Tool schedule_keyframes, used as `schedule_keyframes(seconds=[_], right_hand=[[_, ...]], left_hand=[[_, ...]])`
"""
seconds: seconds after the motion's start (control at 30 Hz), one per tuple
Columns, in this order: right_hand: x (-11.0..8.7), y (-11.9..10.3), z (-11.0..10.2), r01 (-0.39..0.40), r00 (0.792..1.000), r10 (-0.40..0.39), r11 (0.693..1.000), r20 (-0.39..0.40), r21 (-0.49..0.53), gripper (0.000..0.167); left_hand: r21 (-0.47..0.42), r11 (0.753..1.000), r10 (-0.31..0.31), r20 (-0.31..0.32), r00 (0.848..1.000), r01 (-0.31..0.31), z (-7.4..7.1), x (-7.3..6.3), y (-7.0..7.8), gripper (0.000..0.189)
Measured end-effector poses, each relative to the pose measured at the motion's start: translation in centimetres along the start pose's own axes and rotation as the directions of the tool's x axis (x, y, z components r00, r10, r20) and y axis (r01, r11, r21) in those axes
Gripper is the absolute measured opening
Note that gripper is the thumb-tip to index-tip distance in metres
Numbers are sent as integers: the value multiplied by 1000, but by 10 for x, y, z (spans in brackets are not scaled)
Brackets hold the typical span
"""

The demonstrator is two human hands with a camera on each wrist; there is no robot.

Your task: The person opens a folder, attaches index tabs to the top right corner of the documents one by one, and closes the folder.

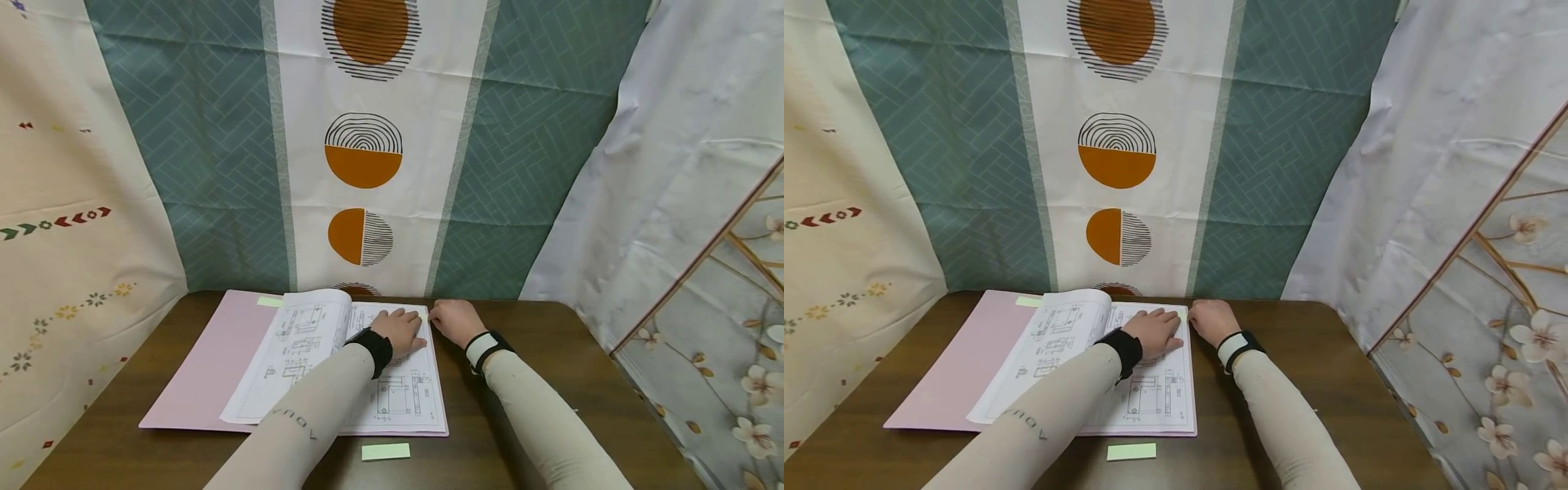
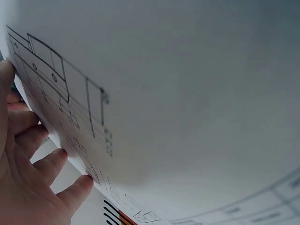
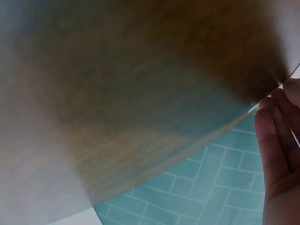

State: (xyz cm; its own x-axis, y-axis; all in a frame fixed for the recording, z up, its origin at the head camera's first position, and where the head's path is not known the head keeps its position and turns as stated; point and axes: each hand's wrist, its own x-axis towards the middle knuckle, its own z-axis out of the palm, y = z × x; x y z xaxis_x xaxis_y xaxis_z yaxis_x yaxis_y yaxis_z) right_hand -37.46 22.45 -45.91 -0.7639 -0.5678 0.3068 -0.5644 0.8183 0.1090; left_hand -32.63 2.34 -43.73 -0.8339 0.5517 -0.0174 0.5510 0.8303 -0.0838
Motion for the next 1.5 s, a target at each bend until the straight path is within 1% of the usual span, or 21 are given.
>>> schedule_keyframes(seconds=[0.03,0.23,0.3,0.43,0.57,0.67,0.77,0.87,1.03,1.17,1.27,1.33,1.4,1.5], right_hand=[[0,0,0,1,1000,-1,1000,-5,3,11],[0,-1,0,15,1000,-15,1000,-14,-7,10],[1,-1,0,13,1000,-13,1000,-13,-8,10],[1,-2,0,-7,1000,7,1000,-9,7,10],[2,0,0,-11,1000,11,1000,-4,8,10],[2,1,1,-2,1000,2,1000,-6,-8,9],[2,3,1,2,1000,-2,1000,-8,-20,9],[2,3,2,1,1000,-1,1000,-6,-15,9],[2,1,2,5,1000,-5,1000,-8,-2,8],[1,0,2,-5,1000,5,1000,-5,-5,7],[0,0,2,-14,1000,14,1000,0,-8,8],[0,0,3,-17,1000,17,1000,0,-7,9],[1,1,3,-13,1000,13,1000,-6,-9,10],[2,2,3,-9,1000,9,1000,-6,-5,10]], left_hand=[[2,1000,-6,-6,1000,6,0,1,-1,61],[-35,998,-49,12,999,49,-2,1,-2,63],[-35,998,-53,17,998,54,-2,2,-2,63],[-4,1000,-19,9,1000,19,1,4,-1,62],[59,997,53,-23,998,-51,13,8,-4,63],[92,992,95,-47,994,-91,22,12,-8,62],[90,991,106,-49,993,-101,23,13,-9,61],[71,994,84,-21,996,-82,20,15,-8,62],[49,999,15,23,1000,-16,13,15,-5,65],[32,999,-17,13,1000,17,6,13,-2,64],[13,999,-39,2,999,39,3,12,0,64],[8,999,-54,1,999,54,6,15,0,64],[7,998,-68,8,998,68,6,16,0,64],[14,996,-86,31,996,86,10,23,-2,65]])
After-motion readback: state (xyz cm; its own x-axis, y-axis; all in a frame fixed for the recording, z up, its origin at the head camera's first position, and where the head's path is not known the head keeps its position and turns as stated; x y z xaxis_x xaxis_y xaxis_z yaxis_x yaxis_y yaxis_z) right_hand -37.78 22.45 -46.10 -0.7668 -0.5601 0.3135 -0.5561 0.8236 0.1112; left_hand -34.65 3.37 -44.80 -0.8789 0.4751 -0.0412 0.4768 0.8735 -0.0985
